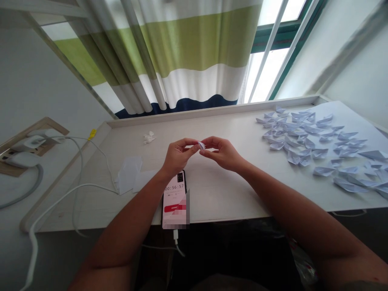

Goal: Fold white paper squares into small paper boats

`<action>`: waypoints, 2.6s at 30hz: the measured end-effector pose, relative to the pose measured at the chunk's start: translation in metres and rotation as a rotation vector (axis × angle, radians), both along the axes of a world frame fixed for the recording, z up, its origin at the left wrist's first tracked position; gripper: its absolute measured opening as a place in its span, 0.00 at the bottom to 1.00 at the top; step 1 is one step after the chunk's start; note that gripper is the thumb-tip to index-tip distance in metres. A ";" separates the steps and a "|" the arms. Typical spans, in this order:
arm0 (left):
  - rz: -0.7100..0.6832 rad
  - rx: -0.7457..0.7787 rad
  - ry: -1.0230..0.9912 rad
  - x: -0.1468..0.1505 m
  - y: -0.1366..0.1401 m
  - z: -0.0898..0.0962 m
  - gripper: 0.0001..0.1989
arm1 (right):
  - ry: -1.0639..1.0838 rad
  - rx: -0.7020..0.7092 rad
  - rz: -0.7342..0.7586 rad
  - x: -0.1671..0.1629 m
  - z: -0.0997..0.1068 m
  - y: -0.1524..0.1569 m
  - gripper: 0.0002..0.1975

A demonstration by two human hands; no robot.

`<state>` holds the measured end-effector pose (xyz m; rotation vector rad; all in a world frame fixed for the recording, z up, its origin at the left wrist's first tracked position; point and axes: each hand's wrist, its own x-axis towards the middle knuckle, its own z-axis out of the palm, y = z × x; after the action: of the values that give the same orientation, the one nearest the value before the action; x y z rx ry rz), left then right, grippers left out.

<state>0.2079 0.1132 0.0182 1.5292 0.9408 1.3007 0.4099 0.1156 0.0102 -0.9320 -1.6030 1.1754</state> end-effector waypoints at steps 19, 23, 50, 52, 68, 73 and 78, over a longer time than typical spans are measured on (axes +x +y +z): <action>-0.088 -0.156 0.071 -0.006 0.001 0.001 0.19 | 0.180 -0.104 -0.035 0.003 0.001 0.005 0.27; -0.031 -0.173 0.068 -0.007 0.002 -0.001 0.21 | 0.171 -0.092 -0.018 0.002 0.001 0.004 0.27; -0.018 0.074 0.183 -0.008 0.002 -0.004 0.23 | 0.273 -0.145 0.014 0.006 0.003 0.007 0.26; 0.005 0.143 0.217 -0.008 0.000 -0.002 0.21 | 0.270 -0.148 0.020 0.006 0.005 0.007 0.26; -0.036 -0.033 0.049 -0.002 -0.003 0.002 0.19 | 0.207 -0.085 0.046 0.007 0.005 0.005 0.25; -0.111 -0.130 0.046 -0.005 -0.002 0.002 0.22 | 0.171 -0.040 0.040 0.005 0.002 0.005 0.25; -0.128 -0.195 0.051 -0.005 -0.004 0.005 0.16 | 0.160 -0.023 0.054 0.005 0.001 0.004 0.25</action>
<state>0.2026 0.1094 0.0230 1.4518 0.9566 1.0524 0.4149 0.1199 0.0115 -0.7925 -1.4970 1.2751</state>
